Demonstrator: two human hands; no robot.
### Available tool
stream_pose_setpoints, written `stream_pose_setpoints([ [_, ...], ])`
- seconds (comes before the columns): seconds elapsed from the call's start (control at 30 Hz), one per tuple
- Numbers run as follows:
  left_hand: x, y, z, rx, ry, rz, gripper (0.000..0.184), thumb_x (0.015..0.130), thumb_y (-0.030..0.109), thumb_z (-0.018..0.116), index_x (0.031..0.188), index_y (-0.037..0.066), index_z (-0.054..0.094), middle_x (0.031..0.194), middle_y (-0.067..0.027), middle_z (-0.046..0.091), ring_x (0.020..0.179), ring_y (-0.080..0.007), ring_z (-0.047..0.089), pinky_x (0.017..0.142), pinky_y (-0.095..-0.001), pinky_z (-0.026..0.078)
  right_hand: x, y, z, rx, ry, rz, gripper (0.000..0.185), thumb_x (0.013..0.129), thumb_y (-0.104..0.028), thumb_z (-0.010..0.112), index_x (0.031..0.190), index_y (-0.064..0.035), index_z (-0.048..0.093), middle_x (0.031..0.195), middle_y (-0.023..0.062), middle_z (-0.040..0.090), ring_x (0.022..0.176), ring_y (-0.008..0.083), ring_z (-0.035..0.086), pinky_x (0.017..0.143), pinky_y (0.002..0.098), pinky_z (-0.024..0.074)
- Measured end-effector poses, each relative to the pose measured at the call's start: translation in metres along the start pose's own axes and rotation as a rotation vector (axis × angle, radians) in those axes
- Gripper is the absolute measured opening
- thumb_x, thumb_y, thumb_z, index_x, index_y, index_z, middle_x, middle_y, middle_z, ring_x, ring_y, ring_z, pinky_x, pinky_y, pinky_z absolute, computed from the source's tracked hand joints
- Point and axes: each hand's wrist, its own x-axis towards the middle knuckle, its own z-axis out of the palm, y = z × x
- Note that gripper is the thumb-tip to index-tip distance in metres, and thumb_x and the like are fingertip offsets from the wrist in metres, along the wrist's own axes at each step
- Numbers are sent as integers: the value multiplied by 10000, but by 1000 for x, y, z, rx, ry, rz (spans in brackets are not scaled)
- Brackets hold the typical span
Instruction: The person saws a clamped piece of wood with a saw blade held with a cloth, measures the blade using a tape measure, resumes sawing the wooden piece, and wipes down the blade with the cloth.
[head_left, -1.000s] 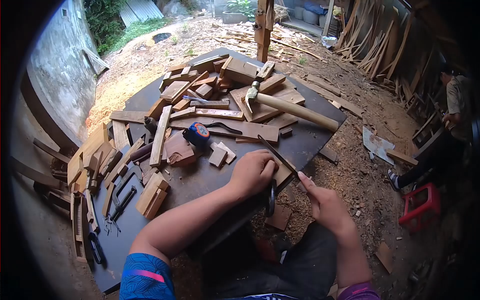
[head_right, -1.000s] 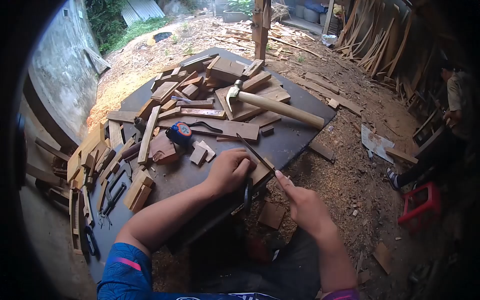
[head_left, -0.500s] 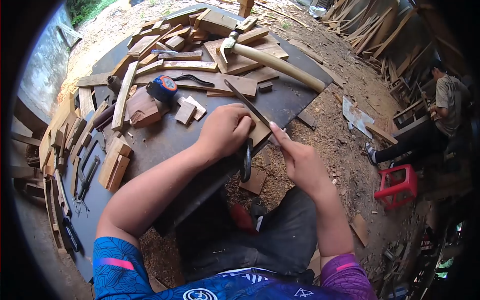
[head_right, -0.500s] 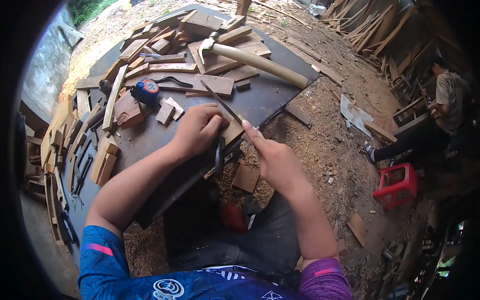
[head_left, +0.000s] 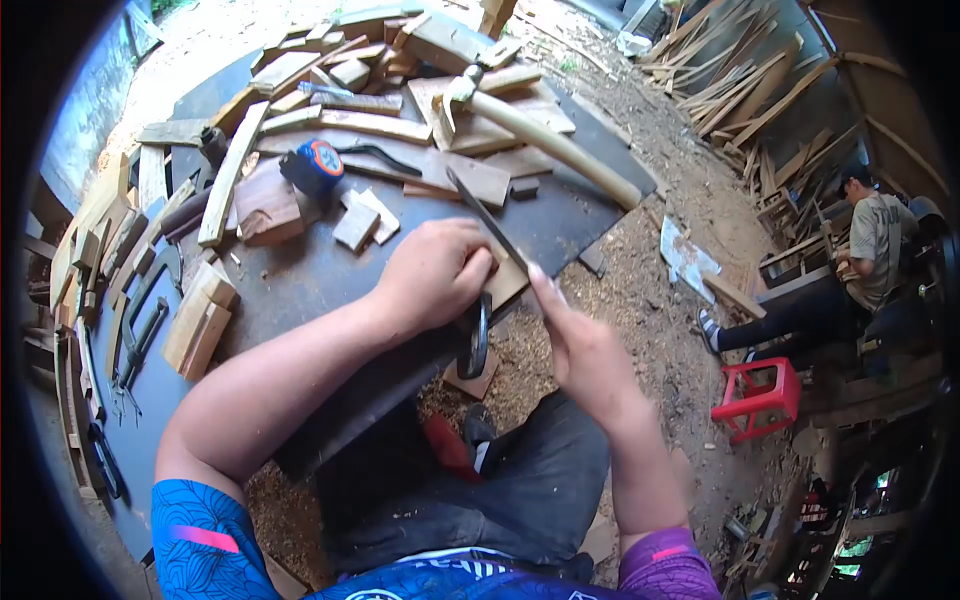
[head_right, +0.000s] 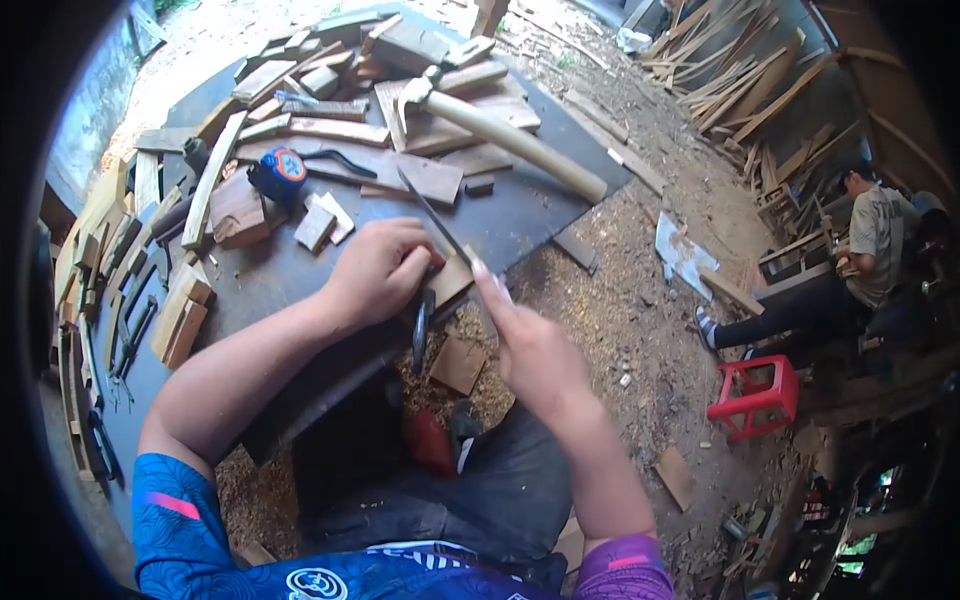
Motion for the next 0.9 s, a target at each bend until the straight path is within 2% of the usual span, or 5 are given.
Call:
stream_pose_setpoints([
  [0.2,-1,0,3,-5,27,-27,266,891,178,549,810,-30,692,870,-222,664,874,-431,657,819,-512,529,-51,-3,-28,3,-73,91,632,959,47,561,1548,-152,449,1099,304,672,999,448,691,825,465,559],
  [0.3,0,3,3,-21,30,-43,248,891,166,559,836,-17,717,877,-212,674,854,-416,670,810,-494,538,-14,7,-12,60,-22,-53,686,948,6,520,1583,-217,386,943,264,677,829,456,684,737,541,536],
  [0.43,0,3,-2,28,5,-2,228,879,109,554,829,-21,735,852,-192,681,823,-382,681,777,-439,545,9,-10,-9,-4,-99,61,616,973,20,545,1554,-154,433,1071,279,679,942,458,680,784,476,555],
  [0.7,-2,1,6,2,13,-25,241,892,172,569,812,-9,707,874,-199,667,849,-411,664,792,-495,533,-33,3,-24,114,-10,-4,651,974,-15,546,1580,-195,392,938,251,673,843,437,684,747,491,544],
  [0.9,-4,5,-1,-4,-22,-41,250,897,172,559,824,-8,716,864,-198,663,848,-402,664,794,-500,527,-10,11,4,90,6,-34,632,983,-16,544,1575,-182,398,1003,261,693,893,418,700,754,484,549],
])
